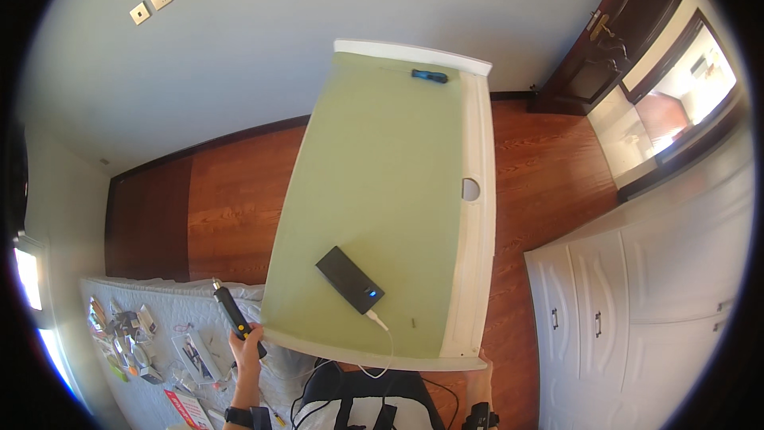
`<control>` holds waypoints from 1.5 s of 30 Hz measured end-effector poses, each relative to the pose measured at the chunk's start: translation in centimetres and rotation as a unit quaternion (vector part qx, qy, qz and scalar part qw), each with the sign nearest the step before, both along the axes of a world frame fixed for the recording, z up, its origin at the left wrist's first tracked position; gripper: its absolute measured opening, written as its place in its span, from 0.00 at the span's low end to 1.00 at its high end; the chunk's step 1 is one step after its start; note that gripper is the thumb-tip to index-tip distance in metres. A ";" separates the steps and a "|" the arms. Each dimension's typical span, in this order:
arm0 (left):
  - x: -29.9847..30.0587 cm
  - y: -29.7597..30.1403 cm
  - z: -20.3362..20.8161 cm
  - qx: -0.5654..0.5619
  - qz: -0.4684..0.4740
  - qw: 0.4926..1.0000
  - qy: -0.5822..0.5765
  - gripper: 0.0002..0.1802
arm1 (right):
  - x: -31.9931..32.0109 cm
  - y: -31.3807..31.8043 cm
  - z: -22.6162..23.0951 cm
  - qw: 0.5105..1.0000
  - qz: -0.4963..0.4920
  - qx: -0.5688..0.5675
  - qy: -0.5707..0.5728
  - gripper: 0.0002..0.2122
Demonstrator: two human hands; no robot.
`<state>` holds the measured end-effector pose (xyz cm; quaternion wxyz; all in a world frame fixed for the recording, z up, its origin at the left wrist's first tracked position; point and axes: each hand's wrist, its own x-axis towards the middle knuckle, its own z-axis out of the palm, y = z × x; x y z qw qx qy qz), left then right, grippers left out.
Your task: The person assembles a white cabinet by inserting and tightening screws into pre-drilled holes using a cordless electric screwdriver and a manual screwdriver. They repeatedly switch between tools, reposition the cabinet panel, and secure multiple fasteners on the back panel.
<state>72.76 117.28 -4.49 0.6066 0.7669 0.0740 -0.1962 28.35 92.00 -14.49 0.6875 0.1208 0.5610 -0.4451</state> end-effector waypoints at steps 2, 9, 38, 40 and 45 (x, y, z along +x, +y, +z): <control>-0.5 -0.2 0.0 -0.013 0.016 1.000 -0.001 0.08 | 0.7 -1.6 0.0 1.000 0.002 0.002 -0.031 0.19; -1.1 -3.9 0.4 -0.063 0.125 0.990 -0.006 0.09 | 5.3 -10.7 -0.4 0.995 0.068 -0.016 -0.076 0.19; 9.4 -18.8 -0.9 -0.253 0.277 0.925 -0.061 0.26 | 25.7 -33.6 2.1 0.964 0.188 0.129 -0.140 0.30; 9.0 -18.5 -0.9 -0.268 0.279 0.921 -0.040 0.25 | 25.9 -33.7 2.8 0.956 0.228 0.139 -0.123 0.29; 8.2 -18.6 -0.3 -0.277 0.276 0.920 0.010 0.21 | 26.1 -33.9 4.5 0.969 0.175 0.145 -0.099 0.26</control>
